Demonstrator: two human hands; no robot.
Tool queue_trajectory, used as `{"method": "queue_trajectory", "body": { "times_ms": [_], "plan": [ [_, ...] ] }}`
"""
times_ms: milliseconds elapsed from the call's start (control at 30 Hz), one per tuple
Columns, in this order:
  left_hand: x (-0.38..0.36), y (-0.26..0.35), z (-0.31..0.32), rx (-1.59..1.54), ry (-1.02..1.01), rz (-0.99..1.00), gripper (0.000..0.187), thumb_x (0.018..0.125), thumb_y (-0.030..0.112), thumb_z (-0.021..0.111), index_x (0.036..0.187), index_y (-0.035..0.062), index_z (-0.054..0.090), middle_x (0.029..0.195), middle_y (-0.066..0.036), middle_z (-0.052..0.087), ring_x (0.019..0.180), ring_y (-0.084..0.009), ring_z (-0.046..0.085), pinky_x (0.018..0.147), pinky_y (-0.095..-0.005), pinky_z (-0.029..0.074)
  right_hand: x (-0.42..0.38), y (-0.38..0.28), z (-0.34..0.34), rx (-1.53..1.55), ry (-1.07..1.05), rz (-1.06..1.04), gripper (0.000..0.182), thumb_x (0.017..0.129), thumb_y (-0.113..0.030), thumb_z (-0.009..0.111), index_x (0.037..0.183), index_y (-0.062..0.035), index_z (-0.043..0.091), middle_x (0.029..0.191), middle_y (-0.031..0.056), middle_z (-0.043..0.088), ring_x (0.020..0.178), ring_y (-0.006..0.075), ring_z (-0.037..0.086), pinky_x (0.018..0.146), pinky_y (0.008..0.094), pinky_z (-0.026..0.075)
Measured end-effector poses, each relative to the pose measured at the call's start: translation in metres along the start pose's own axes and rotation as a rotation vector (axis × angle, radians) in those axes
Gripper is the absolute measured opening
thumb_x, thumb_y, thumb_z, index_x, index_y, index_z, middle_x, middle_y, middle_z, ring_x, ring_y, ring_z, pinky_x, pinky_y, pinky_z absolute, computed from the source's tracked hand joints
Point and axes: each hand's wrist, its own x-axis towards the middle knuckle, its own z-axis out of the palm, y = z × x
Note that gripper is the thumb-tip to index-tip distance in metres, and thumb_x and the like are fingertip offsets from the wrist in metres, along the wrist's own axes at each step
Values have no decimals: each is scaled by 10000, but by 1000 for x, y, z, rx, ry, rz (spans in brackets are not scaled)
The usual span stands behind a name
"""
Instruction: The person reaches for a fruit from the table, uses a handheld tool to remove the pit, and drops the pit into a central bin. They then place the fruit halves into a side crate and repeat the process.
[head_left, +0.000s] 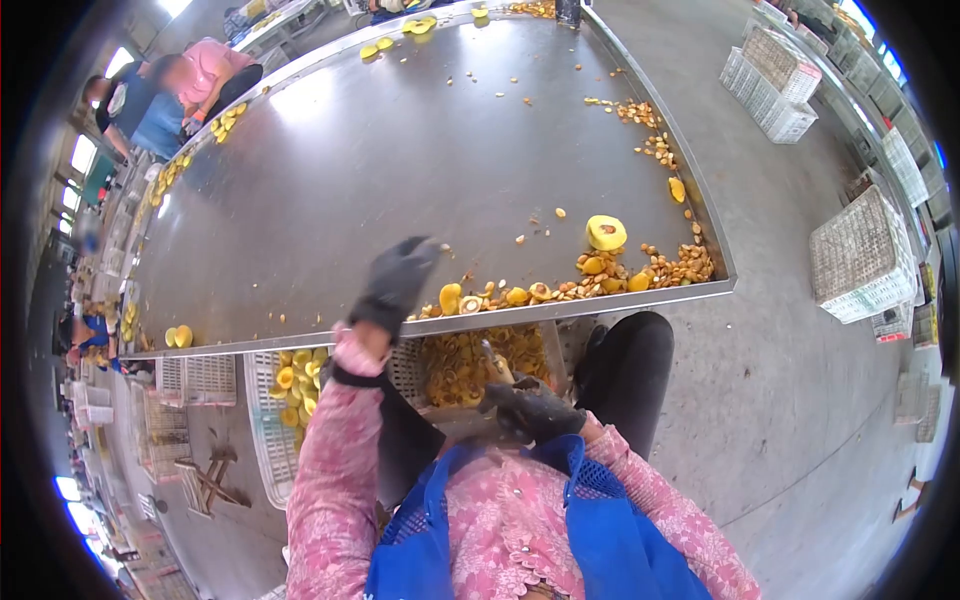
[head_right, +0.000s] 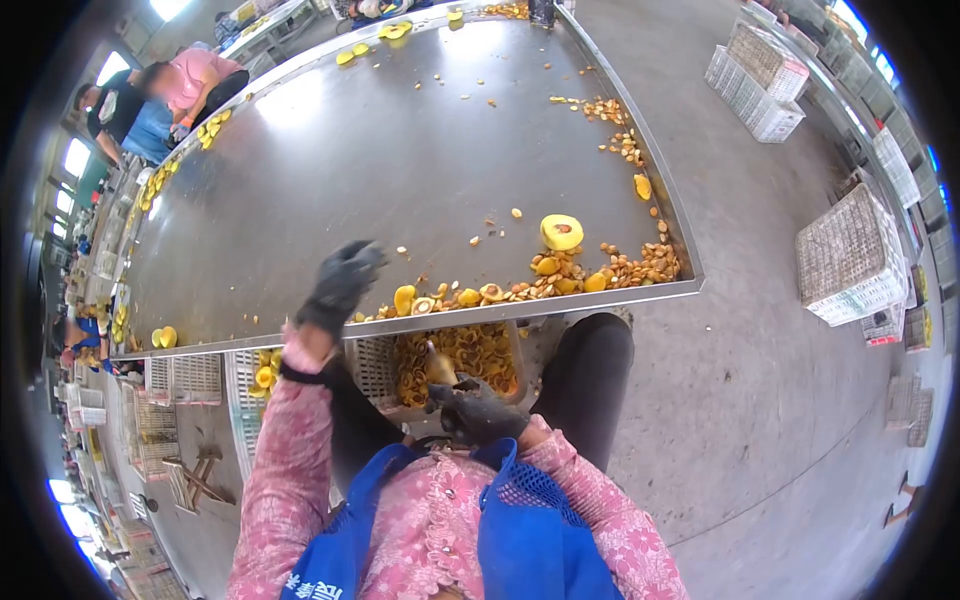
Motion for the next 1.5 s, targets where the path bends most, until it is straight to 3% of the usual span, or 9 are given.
{"method": "queue_trajectory", "body": {
  "times_ms": [33, 233, 467, 667, 767, 833, 867, 1333, 1500],
  "plan": [
    [12, 28, 30, 81, -83, -9, 394, 859, 358, 507, 1057, 35, 616, 953, -131, 651, 875, -227, 605, 811, -311, 453, -8, -5, -2, 18, 47, -64, 264, 860, -296, 573, 875, -34, 601, 587, -3, 496, 474, 70, 446, 422, 221, 351],
    [75, 75, 205, 941, -286, 719, 243, 848, 264, 471, 973, 146, 644, 984, -131, 621, 893, -295, 608, 737, -395, 493, -51, -28, -27, 328, 231, 73, 194, 879, -235, 524, 914, -54, 588, 523, -15, 474, 457, 68, 465, 432, 218, 366],
    [91, 30, 303, 419, -42, 150, 294, 669, 309, 697, 844, 79, 641, 880, -81, 621, 813, -224, 607, 725, -355, 480, -44, 0, -60, -398, 510, -798, 146, 804, -200, 590, 825, -58, 565, 509, 22, 487, 379, 109, 426, 367, 254, 327],
    [43, 72, 162, -974, -545, -402, 322, 727, 194, 702, 1001, 62, 596, 994, -97, 607, 920, -207, 604, 770, -308, 530, -48, -9, -48, 310, 343, -236, 249, 844, -261, 557, 907, -27, 616, 481, -10, 443, 354, 72, 396, 346, 220, 277],
    [-5, 44, 106, 50, 173, 804, 633, 598, 303, 830, 1070, 33, 505, 1031, -125, 570, 934, -239, 583, 818, -286, 487, -45, -8, -45, 225, 358, -212, 225, 848, -231, 549, 922, -26, 603, 508, -1, 461, 369, 74, 405, 355, 220, 295],
    [-29, 30, 78, 213, 128, 540, 640, 623, 404, 797, 1020, -4, 505, 936, -123, 566, 878, -277, 584, 831, -313, 480, -41, -10, -41, 180, 302, -233, 219, 852, -233, 556, 938, -34, 590, 542, 8, 488, 400, 83, 449, 365, 220, 323],
    [-46, 20, 69, 473, 511, 878, 481, 731, 360, 723, 991, 4, 530, 902, -124, 579, 858, -265, 597, 833, -316, 481, -42, -18, -35, 180, 329, -237, 219, 852, -233, 556, 938, -34, 590, 542, 8, 488, 400, 83, 449, 365, 220, 323],
    [-119, -3, 18, 113, 106, 641, 451, 771, 202, 684, 1159, 47, 513, 1145, -104, 570, 1039, -255, 540, 968, -346, 373, -24, -56, 35, -276, 239, -76, 321, 859, -186, 591, 1118, -29, 485, 841, 50, 570, 687, 91, 571, 549, 247, 476],
    [-122, -19, 37, -626, -68, 419, 402, 850, 127, 586, 1214, 27, 448, 1204, -111, 536, 1110, -201, 509, 983, -319, 386, -24, -62, 46, -263, 256, -34, 293, 862, -166, 575, 1105, -24, 490, 852, 51, 568, 678, 97, 564, 568, 255, 478]
  ]
}}
